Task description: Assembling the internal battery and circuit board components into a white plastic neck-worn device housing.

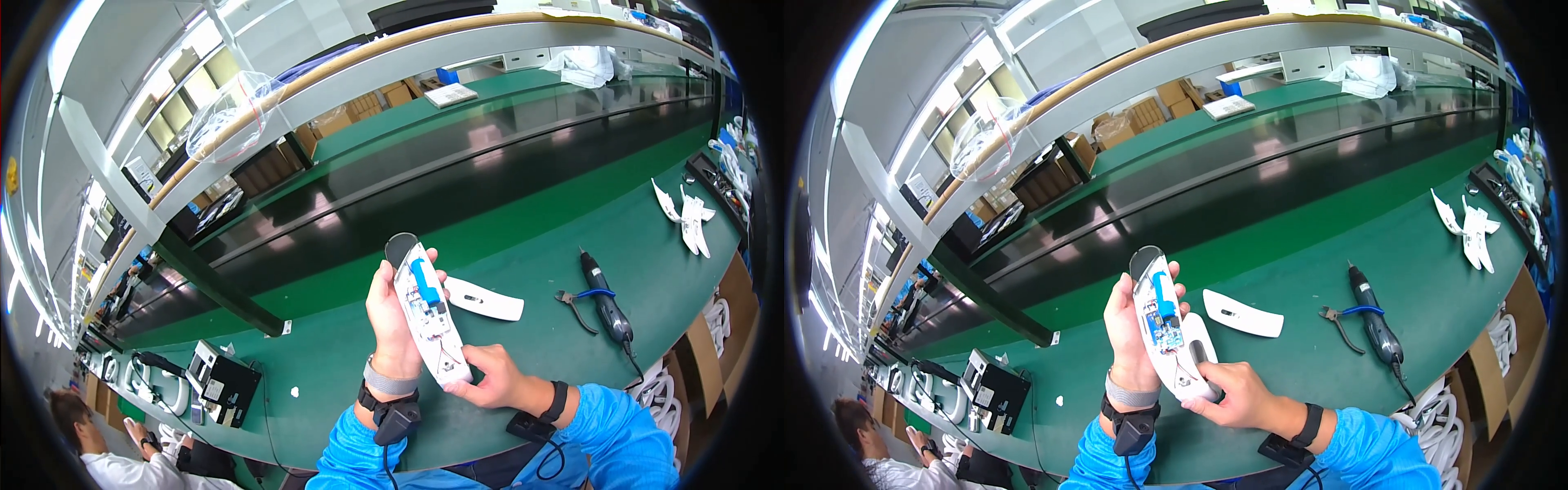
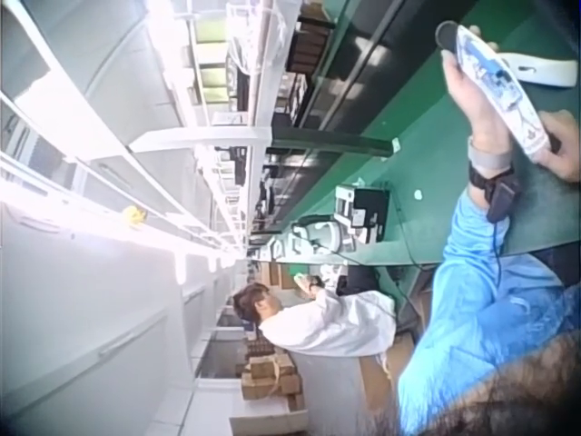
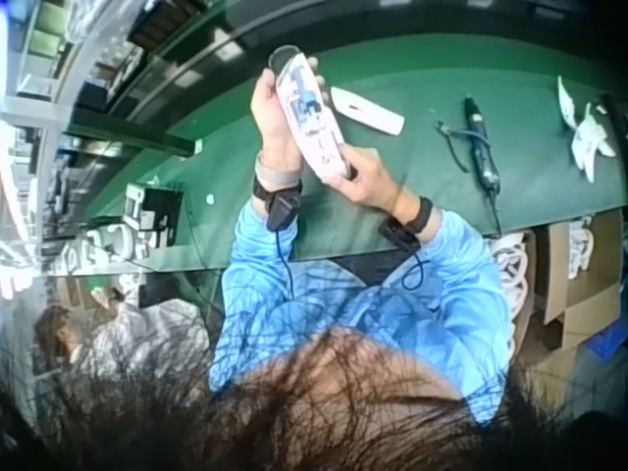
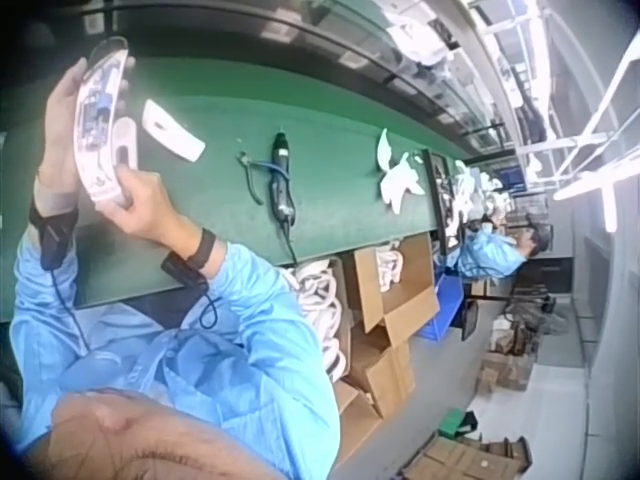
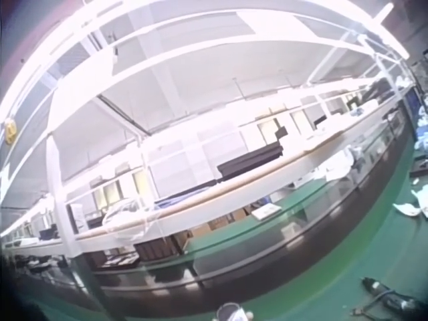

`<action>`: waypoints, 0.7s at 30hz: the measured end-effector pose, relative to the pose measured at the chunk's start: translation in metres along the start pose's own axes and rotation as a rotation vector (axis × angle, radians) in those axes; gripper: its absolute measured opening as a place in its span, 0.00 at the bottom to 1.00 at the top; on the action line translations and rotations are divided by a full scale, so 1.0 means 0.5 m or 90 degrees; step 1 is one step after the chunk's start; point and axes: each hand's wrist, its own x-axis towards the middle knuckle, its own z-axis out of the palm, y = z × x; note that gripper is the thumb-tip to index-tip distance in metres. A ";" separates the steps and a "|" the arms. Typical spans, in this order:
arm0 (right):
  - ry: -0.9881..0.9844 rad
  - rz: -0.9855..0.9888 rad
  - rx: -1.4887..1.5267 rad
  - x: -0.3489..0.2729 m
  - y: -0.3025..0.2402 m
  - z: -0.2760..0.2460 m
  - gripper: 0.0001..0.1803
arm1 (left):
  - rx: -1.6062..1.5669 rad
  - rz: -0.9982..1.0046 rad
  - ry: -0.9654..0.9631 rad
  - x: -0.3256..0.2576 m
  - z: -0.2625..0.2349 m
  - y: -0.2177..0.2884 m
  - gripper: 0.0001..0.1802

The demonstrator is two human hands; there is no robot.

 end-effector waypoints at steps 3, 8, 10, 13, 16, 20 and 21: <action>-0.034 0.066 0.081 0.003 0.001 0.001 0.19 | 0.037 -0.003 0.020 0.007 -0.002 -0.001 0.26; -0.082 0.128 0.227 0.008 0.003 0.003 0.18 | 0.002 -0.015 0.014 0.013 -0.012 0.002 0.26; -0.090 0.117 0.220 0.011 0.001 0.000 0.15 | 0.003 -0.016 0.017 0.014 -0.013 -0.001 0.26; -0.105 0.101 0.153 0.011 0.016 -0.008 0.14 | 0.004 -0.014 0.016 0.018 -0.013 -0.004 0.26; -0.121 0.129 0.154 0.016 0.006 -0.016 0.12 | 0.011 -0.010 0.023 0.018 -0.016 -0.008 0.26; -0.123 0.111 0.181 0.006 0.005 -0.005 0.11 | 0.024 -0.007 0.042 0.004 -0.028 -0.007 0.26; -0.136 0.129 0.235 0.008 -0.003 -0.001 0.11 | 0.024 -0.004 0.049 -0.005 -0.029 -0.004 0.26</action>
